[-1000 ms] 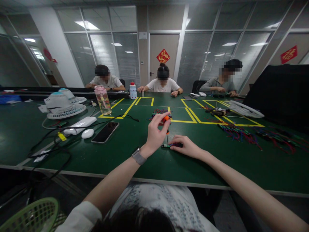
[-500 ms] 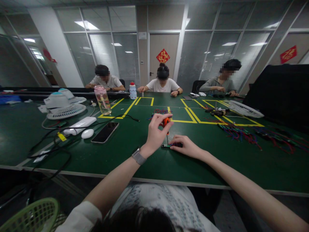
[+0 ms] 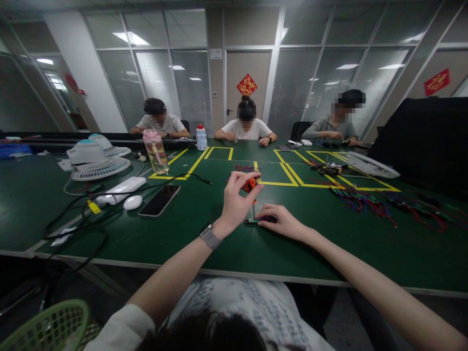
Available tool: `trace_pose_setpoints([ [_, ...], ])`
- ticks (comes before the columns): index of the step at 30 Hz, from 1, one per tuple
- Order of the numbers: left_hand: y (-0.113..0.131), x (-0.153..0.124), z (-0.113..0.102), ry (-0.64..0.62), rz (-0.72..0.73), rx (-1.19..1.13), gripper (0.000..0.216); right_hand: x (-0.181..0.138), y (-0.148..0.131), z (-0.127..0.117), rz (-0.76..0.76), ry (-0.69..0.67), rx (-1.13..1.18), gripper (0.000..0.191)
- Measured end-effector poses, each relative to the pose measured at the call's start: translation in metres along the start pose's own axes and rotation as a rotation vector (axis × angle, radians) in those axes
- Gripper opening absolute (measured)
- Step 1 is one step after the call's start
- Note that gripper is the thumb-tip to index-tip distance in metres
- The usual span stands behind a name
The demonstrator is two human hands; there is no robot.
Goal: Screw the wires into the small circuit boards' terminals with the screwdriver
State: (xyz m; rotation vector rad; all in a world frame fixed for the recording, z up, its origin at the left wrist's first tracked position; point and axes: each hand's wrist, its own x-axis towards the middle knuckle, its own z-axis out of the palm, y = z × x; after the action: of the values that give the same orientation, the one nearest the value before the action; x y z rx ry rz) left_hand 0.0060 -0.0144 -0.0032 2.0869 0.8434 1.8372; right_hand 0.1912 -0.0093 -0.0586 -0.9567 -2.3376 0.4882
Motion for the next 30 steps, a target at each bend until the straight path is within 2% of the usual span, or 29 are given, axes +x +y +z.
trace_pose_setpoints([
  [8, -0.008, -0.002, 0.005, -0.125, -0.069, -0.22, 0.04, 0.0, 0.0, 0.001, 0.002, -0.001, -0.004, 0.019],
  [14, 0.001, -0.001, 0.001, -0.055, 0.02, -0.039, 0.027, 0.0, 0.001, 0.0, 0.008, -0.001, -0.012, 0.019],
  [21, -0.008, -0.003, 0.004, -0.107, -0.03, -0.165, 0.038, 0.0, 0.002, 0.0, 0.003, -0.012, 0.0, 0.019],
  [27, -0.001, 0.0, 0.0, -0.034, 0.009, -0.056, 0.024, 0.0, 0.001, 0.0, 0.012, -0.014, -0.003, 0.02],
  [30, 0.003, 0.0, -0.001, -0.048, 0.013, -0.021, 0.023, 0.0, 0.001, 0.0, 0.007, -0.01, -0.003, 0.019],
])
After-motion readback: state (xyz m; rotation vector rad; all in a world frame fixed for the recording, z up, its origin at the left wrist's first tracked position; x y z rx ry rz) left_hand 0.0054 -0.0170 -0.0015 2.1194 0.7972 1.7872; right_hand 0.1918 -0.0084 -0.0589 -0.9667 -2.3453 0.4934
